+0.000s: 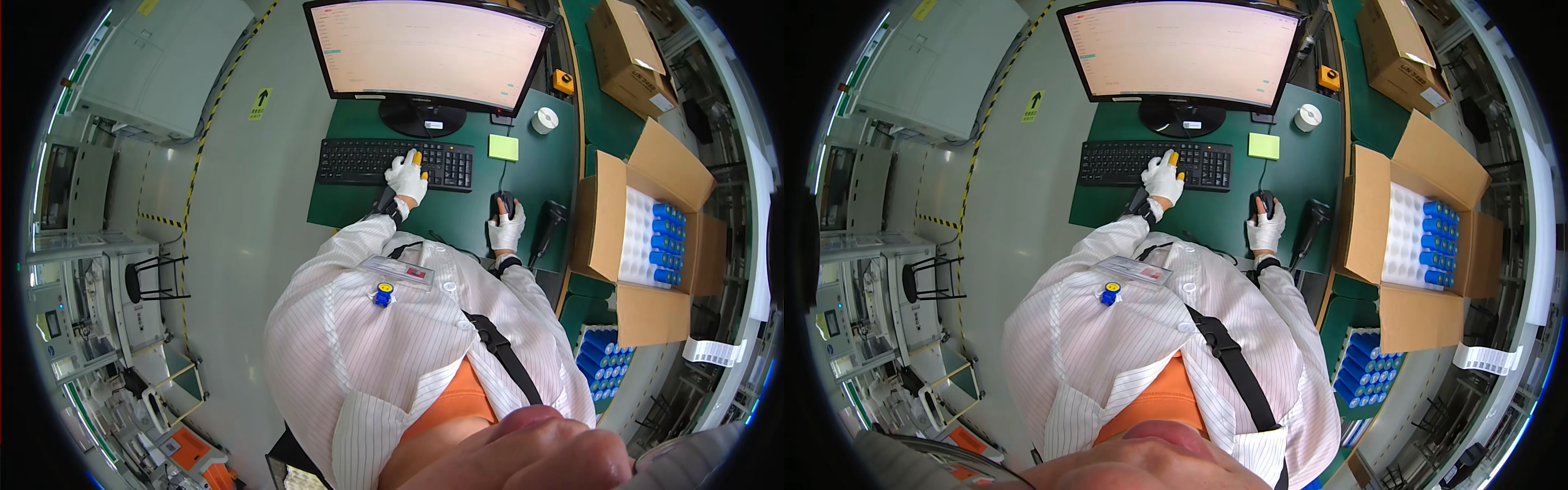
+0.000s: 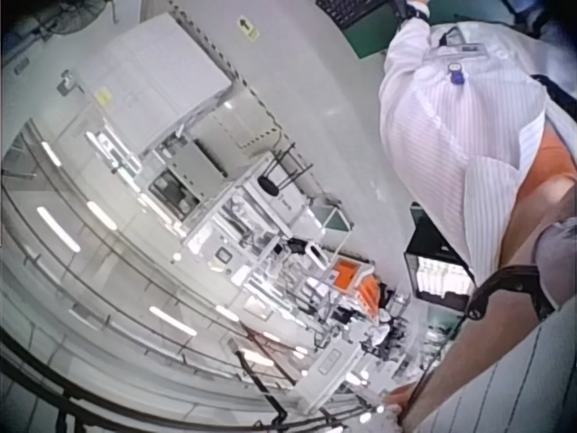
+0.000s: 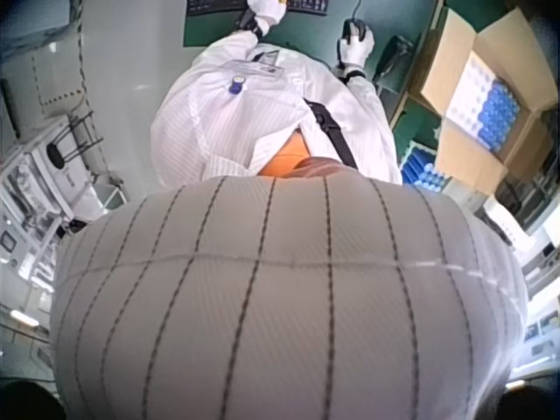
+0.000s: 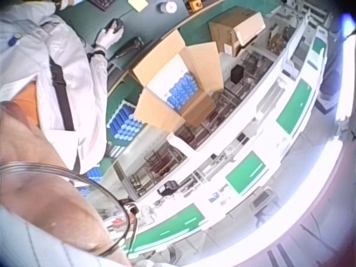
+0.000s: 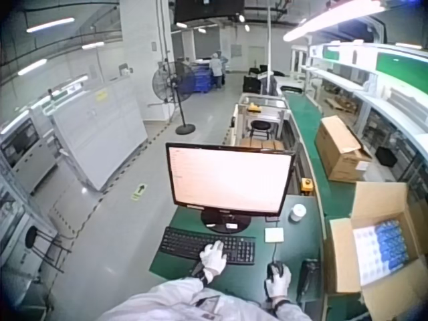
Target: Scan blue battery cells with a handheld scanner and organize them into foam trays and cardboard boxes, then record the results on a computer.
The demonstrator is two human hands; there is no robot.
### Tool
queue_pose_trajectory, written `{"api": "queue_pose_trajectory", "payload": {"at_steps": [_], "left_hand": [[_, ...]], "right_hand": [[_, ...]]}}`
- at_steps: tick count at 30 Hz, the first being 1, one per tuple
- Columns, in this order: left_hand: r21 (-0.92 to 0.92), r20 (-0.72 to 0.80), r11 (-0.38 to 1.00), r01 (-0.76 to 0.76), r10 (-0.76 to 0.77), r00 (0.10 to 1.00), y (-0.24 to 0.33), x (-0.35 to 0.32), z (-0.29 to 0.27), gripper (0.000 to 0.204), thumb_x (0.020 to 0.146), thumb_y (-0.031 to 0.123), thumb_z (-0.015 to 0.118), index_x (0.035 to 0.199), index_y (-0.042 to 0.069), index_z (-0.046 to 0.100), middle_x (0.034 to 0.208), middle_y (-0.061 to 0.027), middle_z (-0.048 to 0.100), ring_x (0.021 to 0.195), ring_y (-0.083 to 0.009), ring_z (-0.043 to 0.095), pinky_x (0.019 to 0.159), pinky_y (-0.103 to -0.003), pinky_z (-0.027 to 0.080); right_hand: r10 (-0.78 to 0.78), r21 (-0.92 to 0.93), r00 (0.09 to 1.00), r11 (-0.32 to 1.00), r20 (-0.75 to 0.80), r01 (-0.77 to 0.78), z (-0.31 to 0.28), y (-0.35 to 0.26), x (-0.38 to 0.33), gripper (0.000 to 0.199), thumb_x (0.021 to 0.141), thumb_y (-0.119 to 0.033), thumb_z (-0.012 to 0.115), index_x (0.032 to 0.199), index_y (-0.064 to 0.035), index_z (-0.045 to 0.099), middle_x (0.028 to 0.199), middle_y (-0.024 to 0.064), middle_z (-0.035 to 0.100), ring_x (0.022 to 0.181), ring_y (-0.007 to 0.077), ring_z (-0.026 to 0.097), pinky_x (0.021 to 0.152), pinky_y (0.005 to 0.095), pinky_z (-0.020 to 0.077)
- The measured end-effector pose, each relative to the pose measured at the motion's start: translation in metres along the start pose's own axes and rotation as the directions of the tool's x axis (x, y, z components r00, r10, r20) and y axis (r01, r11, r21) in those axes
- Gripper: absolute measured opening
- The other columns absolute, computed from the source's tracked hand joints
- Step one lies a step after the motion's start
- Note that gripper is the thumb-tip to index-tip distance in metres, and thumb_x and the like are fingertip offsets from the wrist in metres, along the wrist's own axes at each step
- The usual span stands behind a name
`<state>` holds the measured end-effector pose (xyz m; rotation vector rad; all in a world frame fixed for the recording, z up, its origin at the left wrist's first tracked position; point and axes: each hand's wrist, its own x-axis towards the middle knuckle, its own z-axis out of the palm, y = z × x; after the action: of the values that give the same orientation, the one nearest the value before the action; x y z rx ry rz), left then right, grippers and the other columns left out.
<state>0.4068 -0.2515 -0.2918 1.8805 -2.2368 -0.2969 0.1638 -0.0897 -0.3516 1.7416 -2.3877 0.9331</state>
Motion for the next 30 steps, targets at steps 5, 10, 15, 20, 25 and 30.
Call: {"api": "queue_pose_trajectory", "payload": {"at_steps": [5,10,15,20,25,30], "left_hand": [[0.017,0.029,0.998,-0.056,0.055,0.998,0.002,-0.005,0.003,0.066,0.077,0.024,0.075,0.138,0.012,0.053,0.135,-0.0005,0.053,0.125,-0.0250,0.045,0.094,-0.045,0.040],[-0.026,0.018,0.999,-0.045,0.045,0.999,0.010,-0.016,-0.009,0.063,0.077,0.022,0.074,0.136,0.015,0.053,0.126,-0.0066,0.056,0.123,-0.0262,0.047,0.096,-0.044,0.040],[-0.166,-0.072,0.971,-0.173,0.163,0.984,0.018,-0.021,-0.004,0.057,0.077,0.018,0.072,0.132,0.014,0.057,0.119,-0.0095,0.060,0.117,-0.0295,0.051,0.093,-0.046,0.044],[-0.424,-0.109,0.692,-0.584,0.601,0.792,0.055,-0.031,0.003,0.030,0.078,0.011,0.066,0.108,0.008,0.068,0.097,-0.0128,0.067,0.093,-0.0335,0.062,0.084,-0.046,0.050],[-0.707,-0.063,0.230,-0.669,0.921,0.383,0.189,-0.088,-0.034,0.033,0.079,-0.004,0.064,0.110,0.007,0.071,0.097,-0.0132,0.069,0.088,-0.0316,0.067,0.078,-0.037,0.053],[-0.822,-0.215,-0.162,-0.545,0.976,0.034,0.298,-0.161,-0.059,0.030,0.081,-0.005,0.065,0.110,0.003,0.069,0.098,-0.0156,0.068,0.087,-0.0325,0.067,0.077,-0.036,0.053]], "right_hand": [[0.028,0.004,1.000,1.000,0.005,-0.028,0.000,0.002,-0.002,0.064,0.072,-0.008,0.071,0.130,-0.0309,0.062,0.140,0.0209,0.048,0.124,0.0423,0.048,0.103,0.0499,0.0412],[0.039,0.025,0.999,0.999,0.007,-0.040,-0.004,-0.003,-0.002,0.064,0.072,-0.009,0.073,0.132,-0.0299,0.061,0.141,0.0210,0.047,0.126,0.0423,0.046,0.105,0.0494,0.0392],[0.152,-0.036,0.931,0.984,-0.332,-0.173,-0.039,0.008,-0.009,0.068,0.073,-0.012,0.076,0.138,-0.0126,0.055,0.141,0.0217,0.045,0.128,0.0404,0.044,0.107,0.0494,0.0358],[0.623,0.004,0.756,0.772,-0.200,-0.635,-0.072,0.041,-0.004,0.075,0.073,-0.023,0.079,0.137,-0.0013,0.047,0.137,0.0289,0.046,0.127,0.0446,0.045,0.108,0.0501,0.0361],[0.798,0.177,0.603,0.591,0.017,-0.787,-0.076,0.097,-0.027,0.051,0.077,-0.025,0.072,0.120,-0.0002,0.061,0.106,0.0265,0.067,0.099,0.0419,0.065,0.085,0.0463,0.0532],[0.775,0.564,0.621,0.566,-0.116,-0.602,-0.129,0.060,-0.120,0.054,0.083,-0.025,0.073,0.129,-0.0045,0.054,0.116,0.0221,0.066,0.107,0.0383,0.064,0.090,0.0411,0.0516]]}}
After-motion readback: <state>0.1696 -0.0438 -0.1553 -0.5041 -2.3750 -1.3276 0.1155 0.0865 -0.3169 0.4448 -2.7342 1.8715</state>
